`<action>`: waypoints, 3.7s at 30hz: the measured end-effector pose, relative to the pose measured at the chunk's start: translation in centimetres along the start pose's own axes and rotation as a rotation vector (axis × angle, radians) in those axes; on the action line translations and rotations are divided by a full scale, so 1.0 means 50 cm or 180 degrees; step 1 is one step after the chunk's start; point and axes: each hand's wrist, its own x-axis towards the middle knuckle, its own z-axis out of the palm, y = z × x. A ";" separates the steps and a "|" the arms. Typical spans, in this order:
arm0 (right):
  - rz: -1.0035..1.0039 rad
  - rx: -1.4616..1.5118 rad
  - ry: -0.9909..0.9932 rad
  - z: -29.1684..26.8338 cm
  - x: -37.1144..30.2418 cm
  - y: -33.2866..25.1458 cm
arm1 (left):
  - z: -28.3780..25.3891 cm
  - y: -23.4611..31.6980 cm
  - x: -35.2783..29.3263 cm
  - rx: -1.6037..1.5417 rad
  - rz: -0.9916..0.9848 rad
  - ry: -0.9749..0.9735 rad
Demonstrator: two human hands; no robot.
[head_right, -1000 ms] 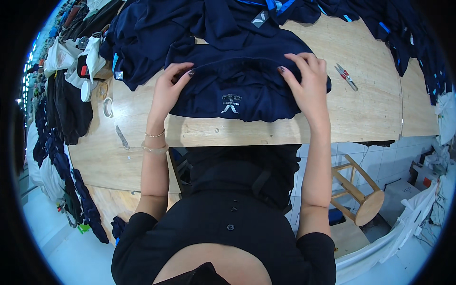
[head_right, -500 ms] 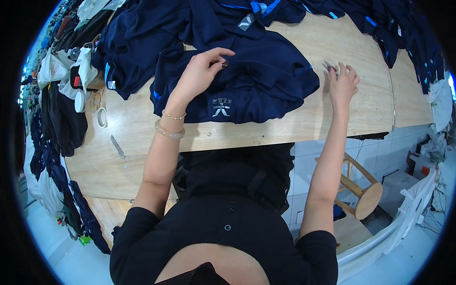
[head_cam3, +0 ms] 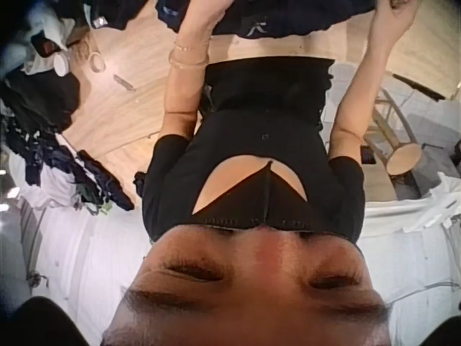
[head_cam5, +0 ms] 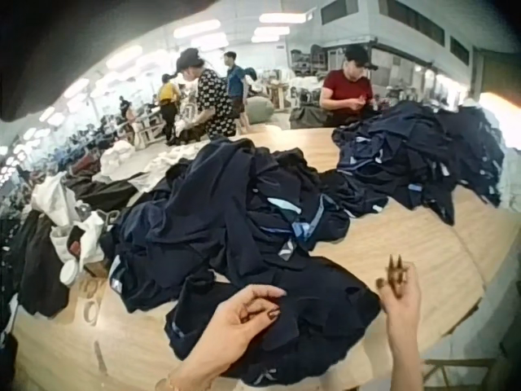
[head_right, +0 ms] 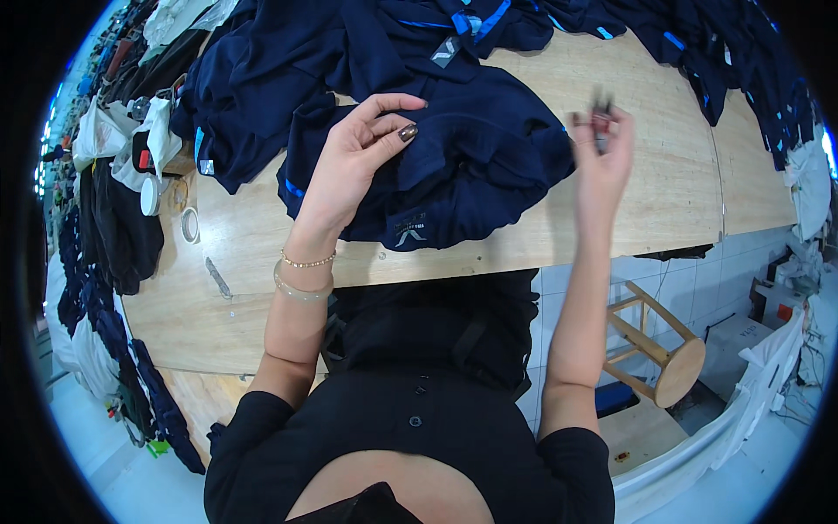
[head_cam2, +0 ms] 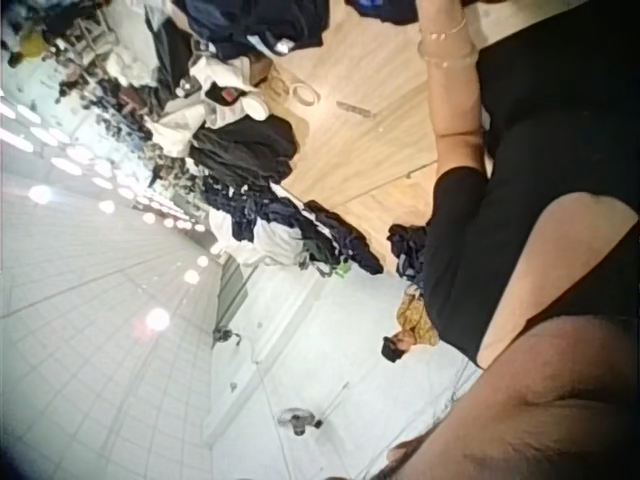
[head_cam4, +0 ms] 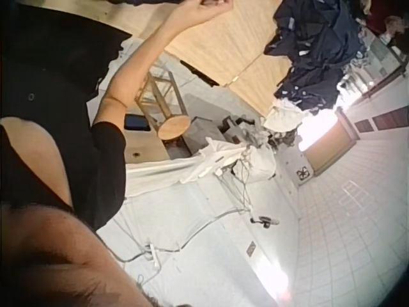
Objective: Trimming loose threads from garments using a small pair of snips in a textile factory setting.
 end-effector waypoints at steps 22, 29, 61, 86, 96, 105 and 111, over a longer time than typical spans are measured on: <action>0.0302 0.0418 -0.0757 0.074 -0.112 -0.114 | 0.027 -0.012 -0.012 -0.0434 -0.0110 0.0222; -0.0346 -0.0439 -0.0571 0.072 -0.137 -0.128 | 0.042 -0.011 -0.015 -0.0347 -0.0030 0.0259; -0.1401 -0.1262 -0.0523 0.089 -0.111 -0.127 | 0.043 -0.018 -0.009 0.0047 -0.0007 0.0129; 0.0429 0.1364 -0.0061 0.080 -0.095 -0.110 | 0.036 -0.056 0.056 0.2688 0.1268 0.0841; 0.0901 -0.0042 0.0041 -0.077 -0.077 0.032 | -0.245 0.021 -0.016 0.2205 0.1862 0.2877; 0.1570 -0.0155 -0.1696 -0.055 -0.021 0.045 | -0.221 -0.135 -0.151 0.1284 -0.0206 0.0560; 0.1899 -0.0501 -0.2538 -0.030 -0.005 0.025 | -0.201 -0.158 -0.097 0.1489 -0.0528 0.0158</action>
